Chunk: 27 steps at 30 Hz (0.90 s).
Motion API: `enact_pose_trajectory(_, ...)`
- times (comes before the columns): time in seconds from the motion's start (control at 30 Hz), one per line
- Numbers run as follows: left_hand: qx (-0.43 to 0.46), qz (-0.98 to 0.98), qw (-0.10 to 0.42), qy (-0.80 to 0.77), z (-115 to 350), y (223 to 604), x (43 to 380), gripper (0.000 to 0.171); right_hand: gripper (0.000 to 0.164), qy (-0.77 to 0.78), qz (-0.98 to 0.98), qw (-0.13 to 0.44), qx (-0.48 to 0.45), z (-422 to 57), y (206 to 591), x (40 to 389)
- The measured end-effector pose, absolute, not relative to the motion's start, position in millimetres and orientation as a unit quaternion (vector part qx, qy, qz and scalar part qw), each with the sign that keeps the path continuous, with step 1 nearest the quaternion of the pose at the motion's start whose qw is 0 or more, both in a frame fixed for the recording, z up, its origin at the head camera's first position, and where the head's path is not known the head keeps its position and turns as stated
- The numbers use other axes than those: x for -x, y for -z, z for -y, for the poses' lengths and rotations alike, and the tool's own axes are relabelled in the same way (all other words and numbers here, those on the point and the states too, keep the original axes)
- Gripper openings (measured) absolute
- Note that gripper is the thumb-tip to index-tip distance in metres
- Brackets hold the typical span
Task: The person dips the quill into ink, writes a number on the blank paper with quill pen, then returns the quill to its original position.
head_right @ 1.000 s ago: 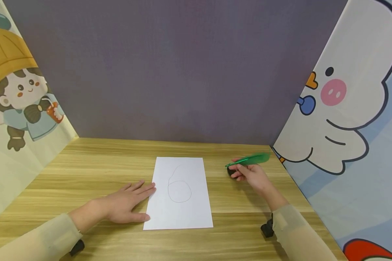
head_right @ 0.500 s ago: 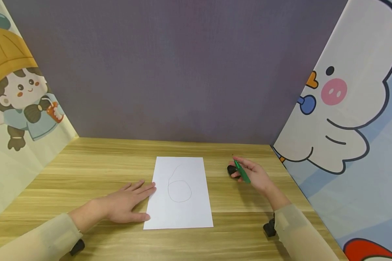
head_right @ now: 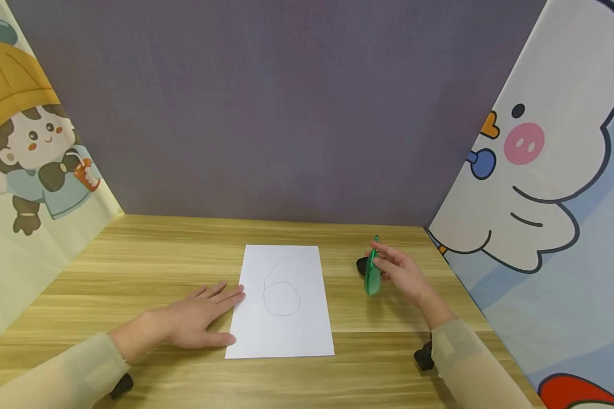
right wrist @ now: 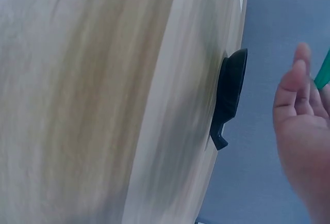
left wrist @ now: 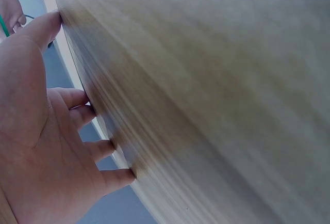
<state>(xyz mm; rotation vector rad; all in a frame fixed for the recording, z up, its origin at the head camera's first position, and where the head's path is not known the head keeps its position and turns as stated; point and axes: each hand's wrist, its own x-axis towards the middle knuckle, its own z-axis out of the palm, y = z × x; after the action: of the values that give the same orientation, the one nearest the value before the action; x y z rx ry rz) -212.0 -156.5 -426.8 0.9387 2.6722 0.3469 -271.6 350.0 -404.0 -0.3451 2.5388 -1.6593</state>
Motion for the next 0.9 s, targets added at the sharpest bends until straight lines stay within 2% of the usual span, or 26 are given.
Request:
enact_pose_trajectory(0.33, -0.327, -0.926, 0.144, -0.119, 156, 427, 213, 0.099, 0.057, 0.534, -0.833, 0.051, 0.134, -364, 403, 274)
enact_pose_trajectory(0.9, -0.325, -0.927, 0.146, -0.12, 156, 426, 213, 0.099, 0.05, 0.453, -0.885, 0.055, 0.091, -395, 408, 276)
